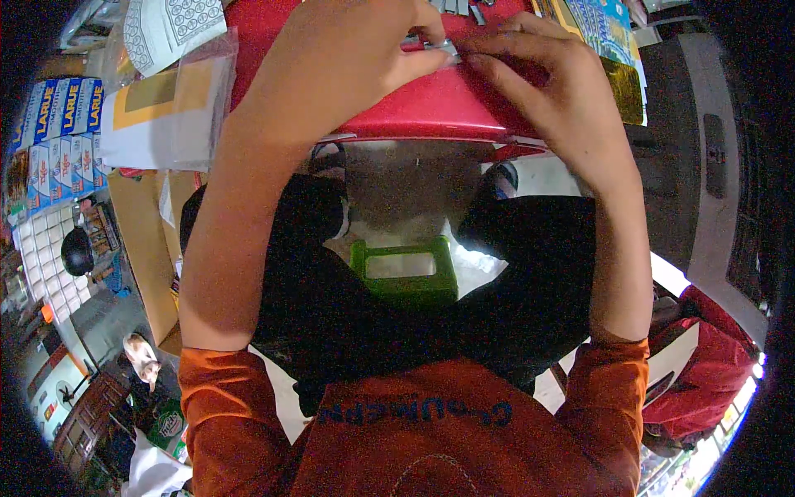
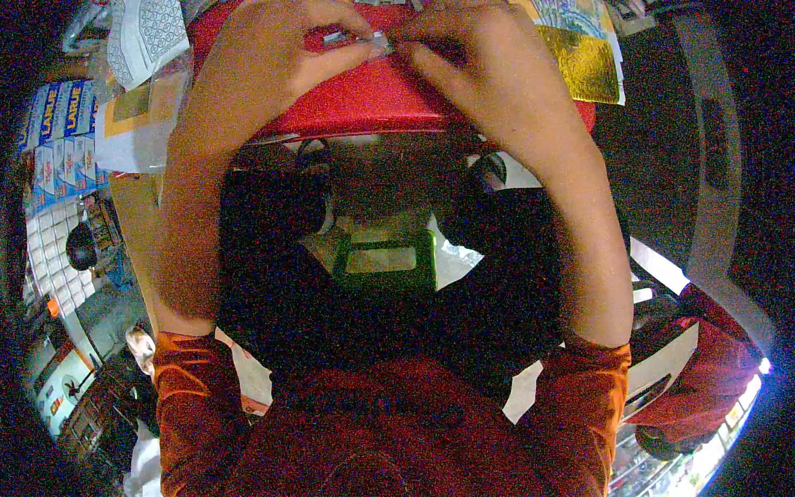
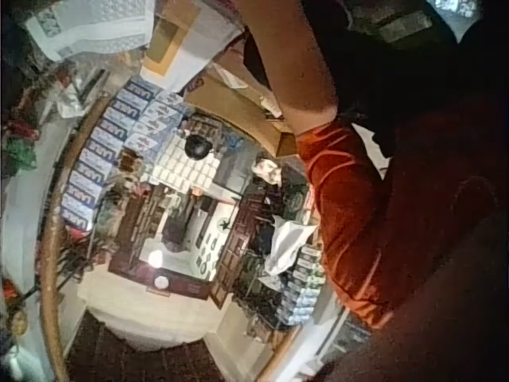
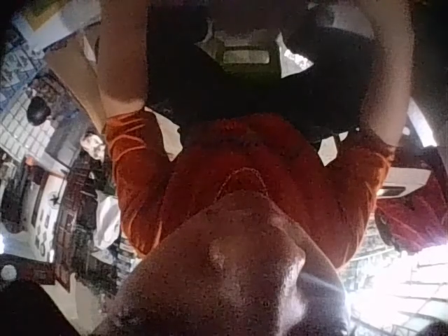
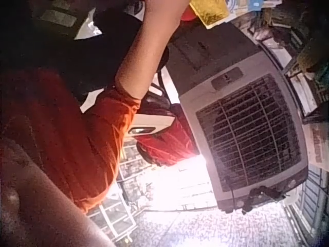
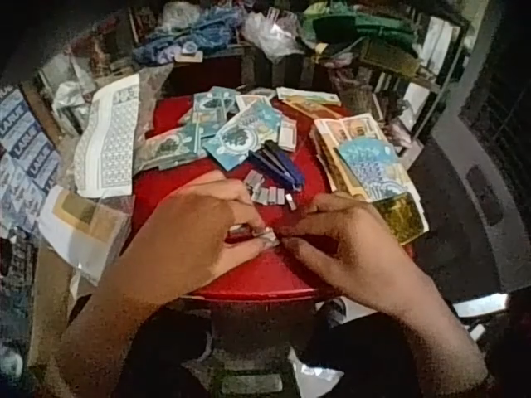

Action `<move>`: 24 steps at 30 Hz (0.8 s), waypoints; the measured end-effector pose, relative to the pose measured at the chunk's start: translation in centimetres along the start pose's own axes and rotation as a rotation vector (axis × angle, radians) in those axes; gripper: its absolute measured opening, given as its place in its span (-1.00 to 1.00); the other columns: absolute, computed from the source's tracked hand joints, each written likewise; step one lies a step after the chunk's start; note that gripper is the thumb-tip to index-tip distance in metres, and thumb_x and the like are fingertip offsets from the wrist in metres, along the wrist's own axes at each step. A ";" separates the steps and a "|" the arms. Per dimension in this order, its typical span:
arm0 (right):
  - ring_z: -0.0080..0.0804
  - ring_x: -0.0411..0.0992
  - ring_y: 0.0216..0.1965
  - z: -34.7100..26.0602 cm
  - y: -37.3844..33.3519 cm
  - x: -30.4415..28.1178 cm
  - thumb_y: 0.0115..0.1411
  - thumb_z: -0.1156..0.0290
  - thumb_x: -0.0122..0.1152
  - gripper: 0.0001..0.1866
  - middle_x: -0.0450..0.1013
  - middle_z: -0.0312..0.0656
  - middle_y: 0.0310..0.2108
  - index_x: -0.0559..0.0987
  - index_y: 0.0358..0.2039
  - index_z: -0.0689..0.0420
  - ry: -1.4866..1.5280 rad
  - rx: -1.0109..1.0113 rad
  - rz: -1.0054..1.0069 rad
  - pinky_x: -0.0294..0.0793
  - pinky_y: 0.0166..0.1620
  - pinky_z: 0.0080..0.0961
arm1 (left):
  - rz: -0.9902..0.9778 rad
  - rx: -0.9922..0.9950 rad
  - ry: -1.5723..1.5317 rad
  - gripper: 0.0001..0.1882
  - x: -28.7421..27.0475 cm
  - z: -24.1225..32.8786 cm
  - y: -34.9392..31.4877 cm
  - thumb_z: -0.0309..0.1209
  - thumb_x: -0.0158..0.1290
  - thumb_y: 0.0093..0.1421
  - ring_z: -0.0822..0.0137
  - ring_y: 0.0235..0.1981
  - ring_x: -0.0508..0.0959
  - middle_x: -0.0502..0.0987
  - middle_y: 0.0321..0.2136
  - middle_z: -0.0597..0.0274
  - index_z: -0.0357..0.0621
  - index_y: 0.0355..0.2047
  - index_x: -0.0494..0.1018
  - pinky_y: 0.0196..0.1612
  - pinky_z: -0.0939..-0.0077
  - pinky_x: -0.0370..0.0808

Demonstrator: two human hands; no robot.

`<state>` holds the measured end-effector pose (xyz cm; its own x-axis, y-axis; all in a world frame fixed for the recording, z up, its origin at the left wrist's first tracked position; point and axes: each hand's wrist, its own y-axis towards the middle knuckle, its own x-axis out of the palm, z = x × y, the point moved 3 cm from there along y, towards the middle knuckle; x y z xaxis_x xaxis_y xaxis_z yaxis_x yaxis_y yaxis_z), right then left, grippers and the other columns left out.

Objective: The recorder is assembling small metal components, likely binder clips or similar stationery items, at a desk.

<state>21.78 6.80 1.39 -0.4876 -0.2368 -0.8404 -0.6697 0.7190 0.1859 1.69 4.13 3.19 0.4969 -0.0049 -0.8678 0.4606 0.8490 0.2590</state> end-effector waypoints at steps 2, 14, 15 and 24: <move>-0.17 0.56 -0.10 0.0 -0.1 -0.1 0.31 0.44 0.26 -0.73 0.58 -0.05 -0.20 0.72 -0.05 0.28 -0.006 -0.034 0.035 0.49 0.09 -0.34 | 0.019 0.021 0.006 -0.76 0.1 0.0 0.0 -0.35 0.31 0.20 0.08 -0.21 0.56 0.59 -0.32 0.03 -0.34 -0.31 0.69 -0.10 0.23 0.52; -0.47 0.52 -0.08 -0.8 -1.3 0.7 0.45 0.47 0.16 -0.69 0.47 -0.19 -0.13 0.61 0.08 0.39 0.419 0.187 -0.055 0.48 0.03 -0.53 | 0.023 0.024 -0.014 -0.78 0.0 0.2 -0.2 -0.39 0.29 0.18 0.05 -0.17 0.56 0.59 -0.30 0.05 -0.34 -0.29 0.68 -0.06 0.22 0.51; -0.47 0.52 -0.08 -0.9 -1.3 0.7 0.45 0.47 0.16 -0.69 0.47 -0.19 -0.13 0.61 0.08 0.39 0.421 0.185 -0.056 0.48 0.03 -0.53 | 0.023 0.022 -0.012 -0.78 -0.1 0.2 -0.3 -0.39 0.29 0.18 0.05 -0.17 0.56 0.59 -0.30 0.05 -0.34 -0.29 0.68 -0.06 0.22 0.51; -0.47 0.53 -0.09 -1.0 -1.4 0.1 0.44 0.42 0.20 -0.67 0.50 -0.19 -0.14 0.63 0.10 0.36 0.292 0.204 -0.097 0.48 0.02 -0.54 | 0.034 0.058 -0.042 -0.80 0.4 -0.5 -0.3 -0.41 0.29 0.18 0.04 -0.17 0.56 0.59 -0.30 0.05 -0.33 -0.30 0.68 -0.05 0.21 0.51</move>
<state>22.10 5.05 1.55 -0.5859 -0.4658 -0.6632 -0.6099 0.7923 -0.0178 1.39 4.19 2.58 0.5429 0.0002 -0.8398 0.4844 0.8168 0.3134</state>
